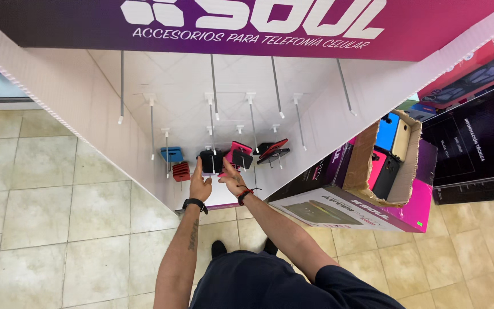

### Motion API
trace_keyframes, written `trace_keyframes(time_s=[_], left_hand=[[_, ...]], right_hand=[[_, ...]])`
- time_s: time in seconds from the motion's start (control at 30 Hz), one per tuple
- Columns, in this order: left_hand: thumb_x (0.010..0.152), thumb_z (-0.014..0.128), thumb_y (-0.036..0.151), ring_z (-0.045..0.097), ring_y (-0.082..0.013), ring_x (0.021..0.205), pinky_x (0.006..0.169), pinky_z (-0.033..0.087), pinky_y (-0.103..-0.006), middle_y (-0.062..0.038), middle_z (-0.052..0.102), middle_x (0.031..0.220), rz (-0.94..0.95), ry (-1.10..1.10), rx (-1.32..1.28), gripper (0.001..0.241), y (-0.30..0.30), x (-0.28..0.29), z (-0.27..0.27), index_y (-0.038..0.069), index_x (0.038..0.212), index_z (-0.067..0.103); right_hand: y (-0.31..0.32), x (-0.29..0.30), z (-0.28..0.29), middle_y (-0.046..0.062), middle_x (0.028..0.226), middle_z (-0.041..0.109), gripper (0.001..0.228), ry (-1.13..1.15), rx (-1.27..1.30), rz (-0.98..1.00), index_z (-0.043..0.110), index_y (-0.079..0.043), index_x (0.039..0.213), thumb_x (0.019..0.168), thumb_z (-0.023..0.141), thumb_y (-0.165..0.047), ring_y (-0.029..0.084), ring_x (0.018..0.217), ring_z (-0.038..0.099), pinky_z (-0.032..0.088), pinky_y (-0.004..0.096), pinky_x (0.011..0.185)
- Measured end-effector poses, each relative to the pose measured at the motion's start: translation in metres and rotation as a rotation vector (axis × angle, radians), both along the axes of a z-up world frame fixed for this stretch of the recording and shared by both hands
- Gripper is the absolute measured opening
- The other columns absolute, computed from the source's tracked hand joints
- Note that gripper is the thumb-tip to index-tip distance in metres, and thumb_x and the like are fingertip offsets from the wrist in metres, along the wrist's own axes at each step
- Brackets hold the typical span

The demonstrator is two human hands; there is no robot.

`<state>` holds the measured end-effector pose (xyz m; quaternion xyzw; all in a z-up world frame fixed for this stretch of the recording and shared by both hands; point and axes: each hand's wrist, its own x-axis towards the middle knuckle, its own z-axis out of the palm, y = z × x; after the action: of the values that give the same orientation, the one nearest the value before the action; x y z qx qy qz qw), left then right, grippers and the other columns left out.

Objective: The person organizes phone cases by taking them one by one from a cardboard box and hanging them onto metal display hooks on a stand.

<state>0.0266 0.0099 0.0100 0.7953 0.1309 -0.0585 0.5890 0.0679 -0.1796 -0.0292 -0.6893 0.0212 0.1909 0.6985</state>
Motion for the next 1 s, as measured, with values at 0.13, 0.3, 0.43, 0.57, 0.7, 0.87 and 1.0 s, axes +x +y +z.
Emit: trace_keyframes(time_s=[0.13, 0.3, 0.43, 0.57, 0.7, 0.87, 1.0], left_hand=[[0.121, 0.072, 0.001, 0.037, -0.0453, 0.190, 0.154, 0.051, -0.0534, -0.015, 0.023, 0.215, 0.013, 0.071, -0.007, 0.111, -0.001, -0.016, -0.003, 0.025, 0.211, 0.013], [0.117, 0.084, 0.008, 0.057, -0.0468, 0.178, 0.144, 0.062, -0.0557, -0.021, 0.042, 0.205, 0.051, 0.119, -0.026, 0.101, -0.014, -0.068, -0.015, 0.016, 0.205, 0.036], [0.115, 0.092, 0.012, 0.089, -0.0354, 0.131, 0.103, 0.077, -0.0468, -0.014, 0.090, 0.144, 0.030, 0.051, -0.030, 0.048, -0.049, -0.106, -0.020, 0.018, 0.163, 0.087], [0.113, 0.094, 0.008, 0.090, -0.0235, 0.102, 0.081, 0.076, -0.0347, -0.013, 0.100, 0.112, -0.038, -0.012, -0.142, 0.031, -0.104, -0.123, -0.007, 0.016, 0.142, 0.100], [0.119, 0.083, 0.023, 0.086, -0.0157, 0.101, 0.090, 0.071, -0.0357, -0.002, 0.099, 0.114, -0.201, -0.028, -0.160, 0.023, -0.159, -0.113, 0.063, 0.015, 0.134, 0.099], [0.122, 0.079, 0.034, 0.093, -0.0183, 0.098, 0.090, 0.069, -0.0341, -0.004, 0.098, 0.108, -0.289, -0.084, -0.152, 0.033, -0.228, -0.098, 0.120, 0.011, 0.137, 0.098], [0.123, 0.078, 0.031, 0.088, -0.0164, 0.098, 0.091, 0.069, -0.0336, -0.004, 0.096, 0.108, -0.332, -0.062, -0.184, 0.033, -0.276, -0.091, 0.146, 0.011, 0.140, 0.098]], right_hand=[[-0.014, -0.009, -0.023, 0.022, 0.210, 0.037, 0.118, 0.003, 0.006, 0.039, 0.040, -0.035, 0.206, 0.103, 0.081, 0.005, 0.049, 0.187, 0.043, 0.048, 0.063, 0.150], [-0.054, -0.051, -0.070, 0.025, 0.205, 0.046, 0.111, -0.007, 0.148, 0.032, 0.049, -0.033, 0.204, 0.108, 0.079, 0.015, 0.054, 0.179, 0.052, 0.059, 0.067, 0.137], [-0.097, -0.093, -0.023, 0.030, 0.180, 0.072, 0.089, 0.031, 0.215, 0.071, 0.063, -0.018, 0.192, 0.112, 0.079, 0.016, 0.045, 0.153, 0.079, 0.070, 0.056, 0.122], [-0.145, -0.130, 0.067, 0.018, 0.147, 0.094, 0.057, 0.001, 0.139, 0.042, 0.077, -0.011, 0.175, 0.120, 0.085, -0.003, 0.027, 0.131, 0.092, 0.075, 0.040, 0.110], [-0.208, -0.147, 0.136, 0.012, 0.137, 0.096, 0.031, -0.209, 0.089, -0.059, 0.082, -0.010, 0.158, 0.127, 0.076, -0.010, 0.028, 0.121, 0.095, 0.073, 0.039, 0.099], [-0.302, -0.155, 0.199, 0.010, 0.125, 0.097, 0.031, -0.262, -0.056, -0.321, 0.084, -0.006, 0.153, 0.123, 0.079, -0.015, 0.019, 0.107, 0.091, 0.075, 0.035, 0.089], [-0.376, -0.153, 0.225, 0.009, 0.118, 0.097, 0.029, -0.313, -0.101, -0.500, 0.086, -0.005, 0.146, 0.119, 0.079, -0.014, 0.018, 0.101, 0.092, 0.074, 0.033, 0.080]])
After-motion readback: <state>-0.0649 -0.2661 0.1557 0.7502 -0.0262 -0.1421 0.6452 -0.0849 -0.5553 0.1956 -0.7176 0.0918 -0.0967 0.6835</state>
